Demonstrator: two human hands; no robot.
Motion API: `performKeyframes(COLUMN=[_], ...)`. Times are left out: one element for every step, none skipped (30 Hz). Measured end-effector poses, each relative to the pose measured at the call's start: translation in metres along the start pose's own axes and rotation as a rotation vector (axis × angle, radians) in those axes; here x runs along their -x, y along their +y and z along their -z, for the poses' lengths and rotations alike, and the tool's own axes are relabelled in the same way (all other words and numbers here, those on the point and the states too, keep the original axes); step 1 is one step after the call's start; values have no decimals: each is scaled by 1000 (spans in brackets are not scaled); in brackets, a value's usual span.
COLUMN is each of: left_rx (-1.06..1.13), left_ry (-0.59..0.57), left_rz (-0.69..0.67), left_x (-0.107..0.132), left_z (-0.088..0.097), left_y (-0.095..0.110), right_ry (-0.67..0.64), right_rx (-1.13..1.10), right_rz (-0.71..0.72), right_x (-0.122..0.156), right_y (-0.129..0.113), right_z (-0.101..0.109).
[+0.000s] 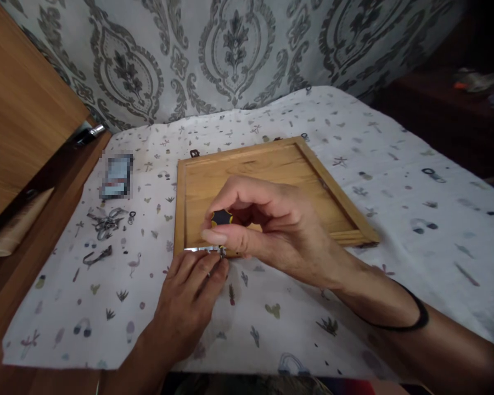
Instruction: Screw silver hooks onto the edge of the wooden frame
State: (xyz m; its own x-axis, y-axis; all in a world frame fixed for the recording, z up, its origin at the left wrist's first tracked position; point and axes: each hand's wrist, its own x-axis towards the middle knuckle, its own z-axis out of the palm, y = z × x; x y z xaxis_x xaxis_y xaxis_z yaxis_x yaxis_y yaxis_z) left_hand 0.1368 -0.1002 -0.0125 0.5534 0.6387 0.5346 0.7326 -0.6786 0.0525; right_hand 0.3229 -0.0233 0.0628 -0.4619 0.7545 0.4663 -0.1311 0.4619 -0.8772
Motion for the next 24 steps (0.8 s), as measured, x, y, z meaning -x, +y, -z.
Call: performKeyframes(left_rx=[3, 7, 10, 11, 10, 10, 11, 12, 14, 15, 15, 14, 11, 8, 6, 4, 1, 0, -2, -4, -5, -4, 0, 4], left_ry=[0, 0, 0, 2, 5, 9, 15, 19, 21, 21, 19, 17, 14, 13, 14, 14, 15, 15, 16, 19, 23, 25, 26, 26], left_rz=[-3, -6, -9, -10, -10, -9, -9, -7, -5, -1, 3, 8, 10, 11, 10, 8, 6, 3, 1, -2, -4, -7, -10, -11], left_x=[0, 0, 0, 0, 0, 1, 1, 1, 1, 2, 2, 2, 2, 2, 1, 1, 0, 0, -1, -1, -1, -1, -1, 0], left_z=[0, 0, 0, 0, -1, -1, -1, -1, -1, -1, -2, -2, -2, -1, -1, -1, -1, -1, -1, -1, -1, -1, -1, -1], left_y=[0, 0, 0, -1, -1, -1, -1, -1, -1, -1, -1, -1, 0, 0, 0, 0, 0, 0, 0, 0, 0, 0, 0, -1], right_ry=[-1, -9, -24, -44, -66, -84, -91, -87, -76, -60, -45, -35, -30, -27, -32, -42, -57, -77, -94, -110, -112, -99, -75, -42], right_rx=[6, 15, 21, 21, 17, 8, -1, -7, -8, -6, -3, 0, 1, -4, -13, -25, -39, -54, -72, -93, -115, -132, -142, -142], right_rz=[-8, -18, -19, -14, -3, 12, 32, 50, 59, 59, 56, 49, 42, 37, 31, 21, 2, -21, -44, -59, -64, -60, -52, -43], right_x=[0, 0, 0, 0, 0, 0, -1, -1, -1, -1, -1, -1, 0, 0, 1, 1, 1, 1, 1, 0, 0, -1, -1, -1], right_y=[-1, -3, -4, -5, -5, -5, -5, -4, -3, -2, -1, 0, 0, 0, -1, -2, -3, -4, -5, -6, -6, -5, -4, -2], right_z=[1, 3, 4, 5, 6, 7, 7, 6, 5, 4, 4, 3, 2, 2, 3, 4, 5, 6, 7, 7, 7, 6, 5, 4])
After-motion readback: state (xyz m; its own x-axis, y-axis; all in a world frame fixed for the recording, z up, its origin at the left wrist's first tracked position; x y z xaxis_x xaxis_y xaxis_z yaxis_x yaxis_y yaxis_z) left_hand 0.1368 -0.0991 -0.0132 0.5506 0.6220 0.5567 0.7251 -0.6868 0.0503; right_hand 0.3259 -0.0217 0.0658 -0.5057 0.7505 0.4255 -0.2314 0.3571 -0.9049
